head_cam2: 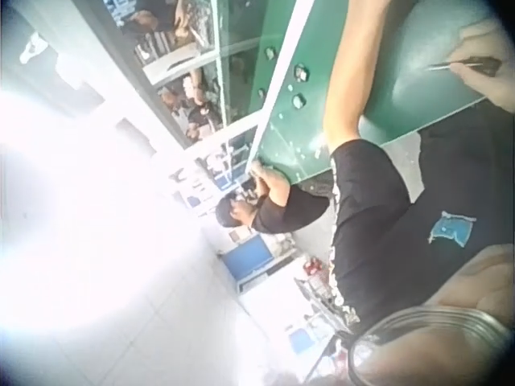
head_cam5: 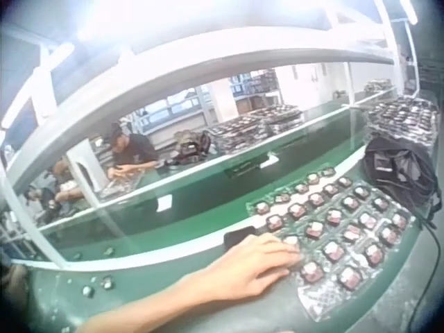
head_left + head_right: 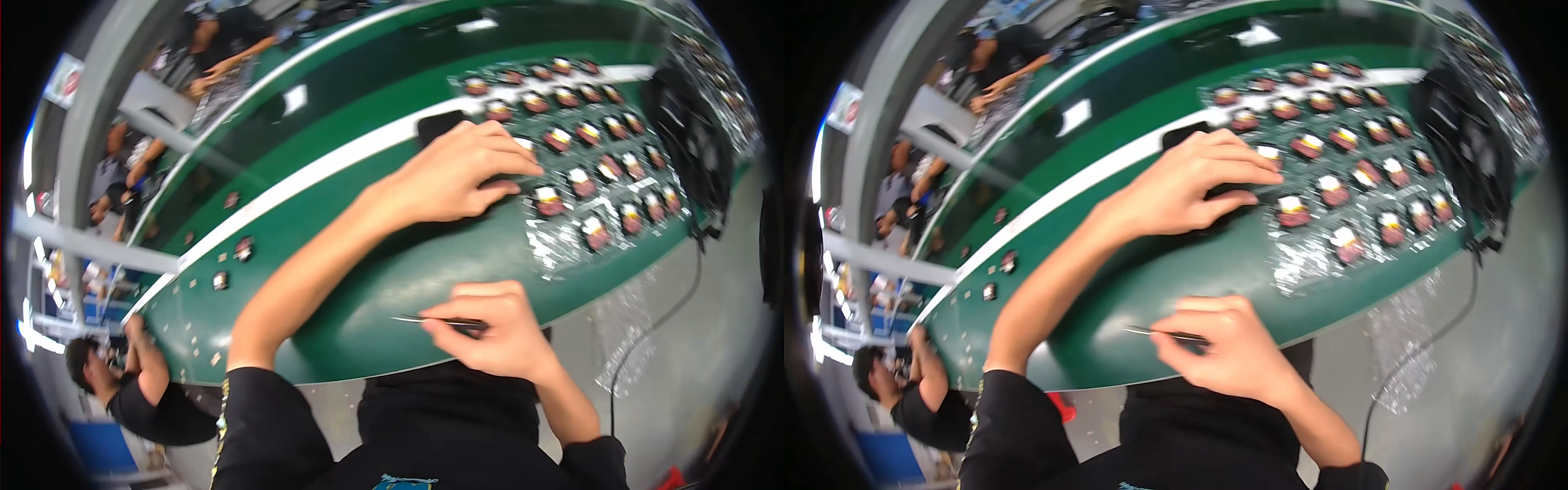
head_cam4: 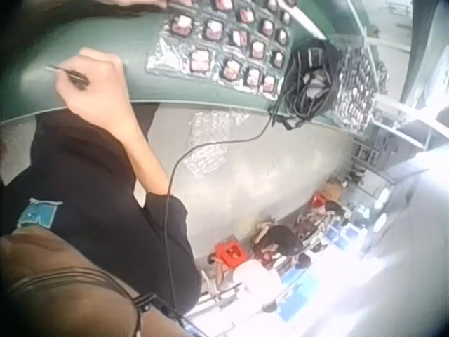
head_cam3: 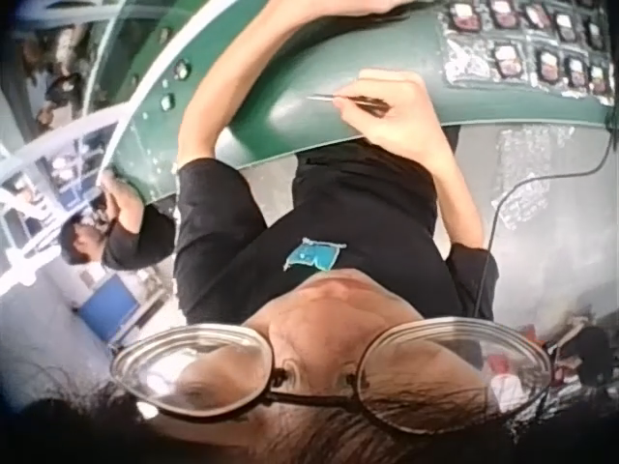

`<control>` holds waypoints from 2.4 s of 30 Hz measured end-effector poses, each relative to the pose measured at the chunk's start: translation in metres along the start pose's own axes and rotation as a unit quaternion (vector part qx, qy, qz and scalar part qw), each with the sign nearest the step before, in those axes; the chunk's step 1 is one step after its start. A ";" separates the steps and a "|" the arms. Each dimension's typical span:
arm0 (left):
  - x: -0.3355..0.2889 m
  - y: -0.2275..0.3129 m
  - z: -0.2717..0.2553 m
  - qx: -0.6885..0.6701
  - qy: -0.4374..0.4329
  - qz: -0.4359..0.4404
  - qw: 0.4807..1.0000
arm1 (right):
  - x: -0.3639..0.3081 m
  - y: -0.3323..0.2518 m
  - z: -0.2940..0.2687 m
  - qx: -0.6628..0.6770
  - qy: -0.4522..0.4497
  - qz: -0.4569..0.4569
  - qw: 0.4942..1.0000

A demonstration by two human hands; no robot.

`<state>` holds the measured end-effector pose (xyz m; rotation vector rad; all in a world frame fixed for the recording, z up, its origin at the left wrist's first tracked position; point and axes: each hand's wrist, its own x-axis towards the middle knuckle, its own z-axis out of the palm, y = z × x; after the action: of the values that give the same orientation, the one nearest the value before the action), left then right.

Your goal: The person is assembling small electronic components, specifically attaching a yellow ribbon cable using tweezers and their fingers.

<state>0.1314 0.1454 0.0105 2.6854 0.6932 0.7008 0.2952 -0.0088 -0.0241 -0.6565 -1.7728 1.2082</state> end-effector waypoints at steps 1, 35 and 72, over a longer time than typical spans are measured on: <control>-0.008 -0.003 -0.003 0.000 0.025 -0.005 1.000 | -0.002 -0.002 -0.005 -0.017 -0.001 0.014 1.000; -0.189 0.068 -0.052 -0.141 0.028 -0.223 0.964 | 0.007 -0.007 -0.001 -0.053 0.001 0.094 0.994; -0.194 0.073 -0.034 -0.049 0.007 -0.248 0.967 | 0.036 0.008 0.013 -0.158 0.002 0.053 0.986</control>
<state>-0.0076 -0.0108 -0.0081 2.2751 1.2367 0.5972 0.2662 0.0172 -0.0202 -0.9450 -1.9668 1.0001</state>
